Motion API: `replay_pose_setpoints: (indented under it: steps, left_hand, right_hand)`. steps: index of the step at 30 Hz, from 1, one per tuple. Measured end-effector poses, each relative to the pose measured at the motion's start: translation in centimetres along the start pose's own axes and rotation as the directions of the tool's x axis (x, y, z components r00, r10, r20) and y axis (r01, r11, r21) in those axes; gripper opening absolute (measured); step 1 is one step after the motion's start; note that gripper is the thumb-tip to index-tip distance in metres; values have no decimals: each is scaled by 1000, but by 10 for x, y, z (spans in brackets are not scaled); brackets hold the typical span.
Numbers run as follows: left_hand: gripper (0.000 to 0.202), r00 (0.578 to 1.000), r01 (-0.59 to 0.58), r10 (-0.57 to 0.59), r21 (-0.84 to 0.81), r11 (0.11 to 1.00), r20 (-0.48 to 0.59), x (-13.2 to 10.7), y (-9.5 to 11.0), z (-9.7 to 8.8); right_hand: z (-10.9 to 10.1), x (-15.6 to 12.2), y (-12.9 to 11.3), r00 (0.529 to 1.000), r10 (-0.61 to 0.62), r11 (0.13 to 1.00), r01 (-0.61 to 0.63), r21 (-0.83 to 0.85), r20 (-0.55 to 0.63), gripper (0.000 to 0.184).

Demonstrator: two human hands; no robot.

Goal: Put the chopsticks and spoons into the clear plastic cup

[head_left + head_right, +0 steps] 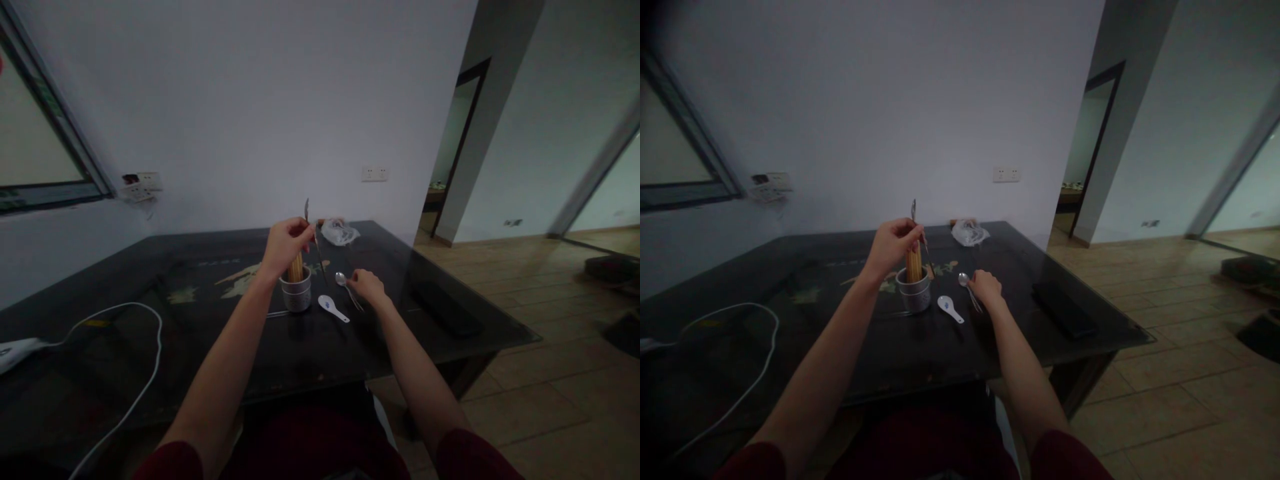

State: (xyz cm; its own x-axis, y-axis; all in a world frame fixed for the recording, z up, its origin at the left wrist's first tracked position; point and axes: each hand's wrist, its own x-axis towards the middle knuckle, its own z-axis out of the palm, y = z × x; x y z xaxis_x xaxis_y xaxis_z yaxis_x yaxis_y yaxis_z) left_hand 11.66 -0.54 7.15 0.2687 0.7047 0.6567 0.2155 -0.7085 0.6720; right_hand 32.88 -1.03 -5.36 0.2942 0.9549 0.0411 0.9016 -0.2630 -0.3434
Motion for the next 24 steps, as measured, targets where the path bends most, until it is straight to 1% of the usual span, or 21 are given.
replay_pose_setpoints:
  steps: [3, 5, 7, 10, 13, 15, 18, 21, 24]
  left_hand:
    - [20, 999, 18, -20, -29, 999, -40, 1, -10, -12]
    - [19, 998, 17, -19, -39, 999, -65, 2, -19, -18]
    - [20, 995, 17, -19, -29, 999, -95, 3, -28, -24]
    - [22, 989, 34, -34, 3, 999, -145, 4, -40, -31]
    - [23, 982, 37, -33, 20, 999, -184, 5, -50, -36]
    - [24, 977, 34, -27, 31, 999, -209, 4, -58, -39]
    - [25, 971, 53, -41, 44, 998, -237, 2, -73, -41]
    - [26, 962, 116, -121, -36, 993, -246, 0, -87, -39]
    - [29, 950, 172, -204, -151, 974, -237, -1, -96, -37]
  right_hand:
    - [-4, 2, 0, 997, -18, 998, 22, 54, -75, 25]
    - [-7, 4, -2, 990, -68, 988, 84, 126, -127, 23]
    - [-9, 6, -6, 976, -142, 956, 179, 234, -167, 21]
    - [-13, 5, -18, 950, -254, 845, 308, 437, -180, 22]
    - [-19, 0, -35, 921, -349, 706, 379, 598, -172, 28]
    - [-21, -3, -46, 907, -384, 637, 394, 662, -171, 30]
    - [-18, -6, -61, 909, -380, 576, 378, 725, -173, 32]
    - [-5, -5, -67, 923, -343, 552, 348, 758, -174, 33]
    - [9, -3, -65, 918, -375, 545, 331, 770, -130, 45]
